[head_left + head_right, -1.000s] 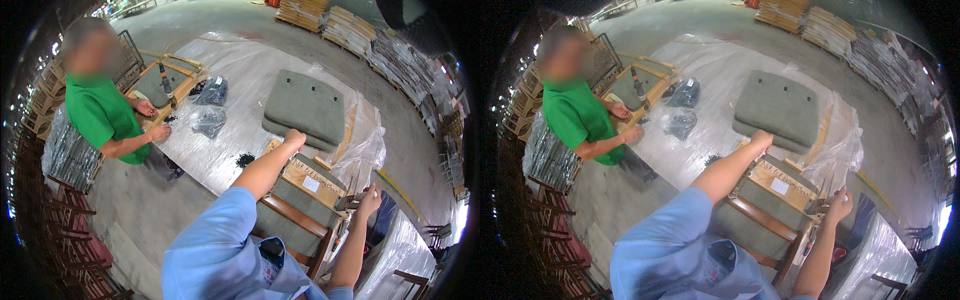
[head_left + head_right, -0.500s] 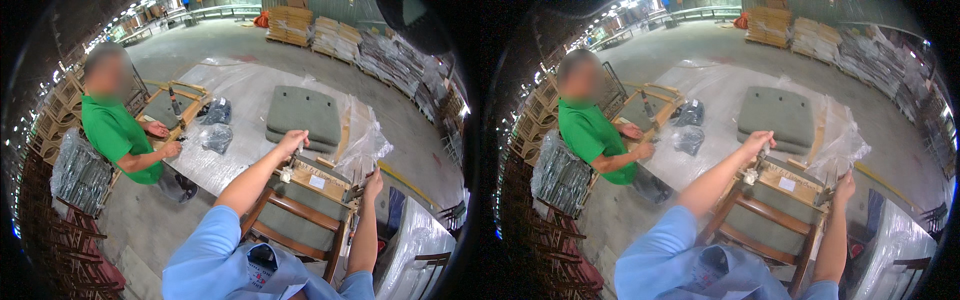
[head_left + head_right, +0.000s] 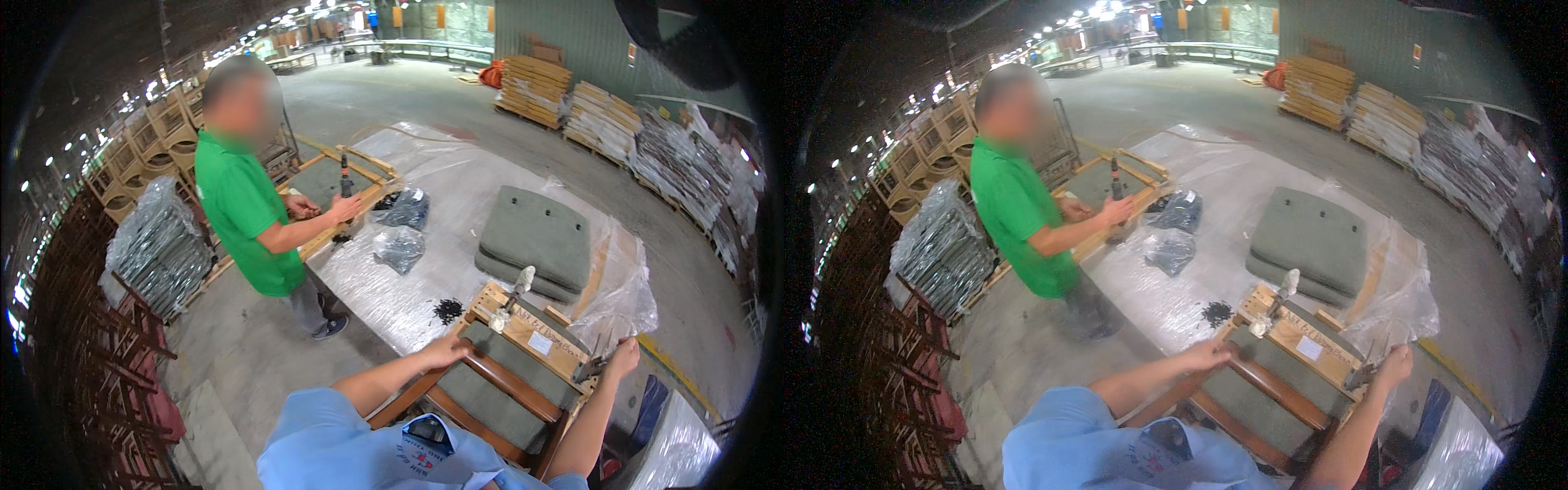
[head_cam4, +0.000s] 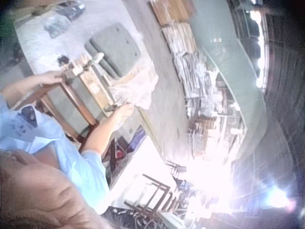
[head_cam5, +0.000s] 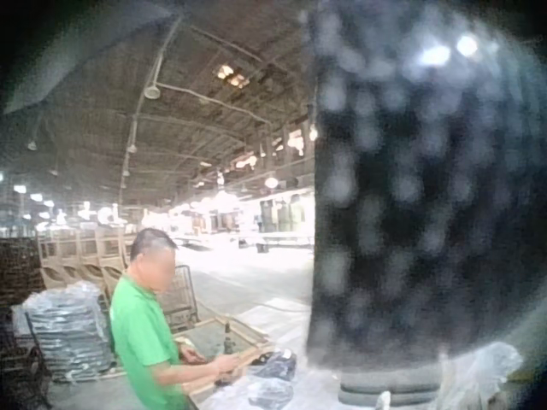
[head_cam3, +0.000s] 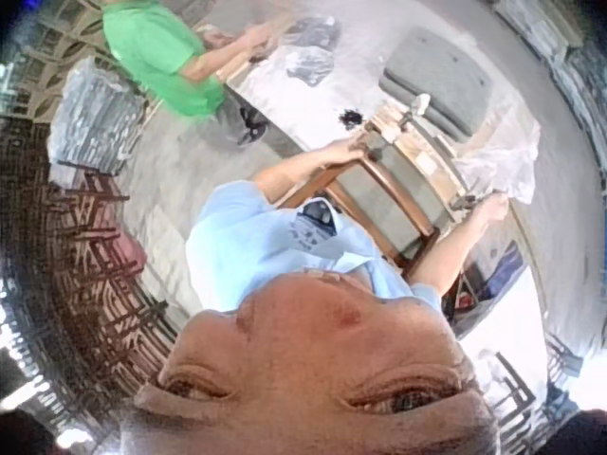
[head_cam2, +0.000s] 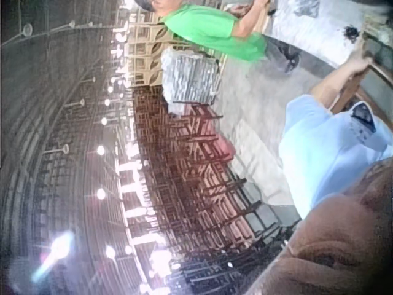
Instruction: The person assembles a wooden chair by attaching a cushioned seat to the frame using a hammer and metal fasteners. They repeatedly lift, flip, and position the chair while driving fasteners into the seat base.
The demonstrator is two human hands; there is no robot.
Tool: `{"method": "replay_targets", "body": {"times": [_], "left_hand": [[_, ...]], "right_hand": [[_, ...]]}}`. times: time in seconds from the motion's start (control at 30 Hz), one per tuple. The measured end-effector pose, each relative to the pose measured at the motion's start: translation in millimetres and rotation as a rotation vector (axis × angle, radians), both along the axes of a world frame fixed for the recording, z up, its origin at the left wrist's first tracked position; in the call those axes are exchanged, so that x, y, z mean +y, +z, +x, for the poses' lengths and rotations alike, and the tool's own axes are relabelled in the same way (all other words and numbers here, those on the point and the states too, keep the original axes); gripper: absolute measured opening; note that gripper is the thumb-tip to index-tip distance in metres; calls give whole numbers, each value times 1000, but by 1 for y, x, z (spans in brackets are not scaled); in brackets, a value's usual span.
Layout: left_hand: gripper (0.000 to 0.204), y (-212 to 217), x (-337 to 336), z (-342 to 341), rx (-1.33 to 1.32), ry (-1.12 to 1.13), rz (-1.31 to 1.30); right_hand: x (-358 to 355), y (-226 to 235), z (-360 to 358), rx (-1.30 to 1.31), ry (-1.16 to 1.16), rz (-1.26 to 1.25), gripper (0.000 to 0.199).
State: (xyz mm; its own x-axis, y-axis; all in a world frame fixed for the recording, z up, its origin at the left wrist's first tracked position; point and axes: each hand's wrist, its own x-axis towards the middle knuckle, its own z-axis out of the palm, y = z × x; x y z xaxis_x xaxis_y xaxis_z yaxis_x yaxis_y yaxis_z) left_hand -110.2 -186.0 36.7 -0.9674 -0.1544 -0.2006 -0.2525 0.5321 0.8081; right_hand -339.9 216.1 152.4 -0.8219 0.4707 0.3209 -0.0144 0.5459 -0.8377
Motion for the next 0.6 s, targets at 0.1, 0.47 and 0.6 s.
{"method": "replay_targets", "body": {"times": [0.1, 0.47, 0.6], "left_hand": [[83, -24, 18, 27, -61, 17, -162], [67, -2, 30, 15, -302, 66, -224], [63, -9, 26, 14, -266, 51, -202]], "right_hand": [[-3, -1, -3, -9, 43, -13, 36], [5, -1, 1, 66, 126, -159, 32], [-3, 12, 12, 44, 140, -214, 30]]}}
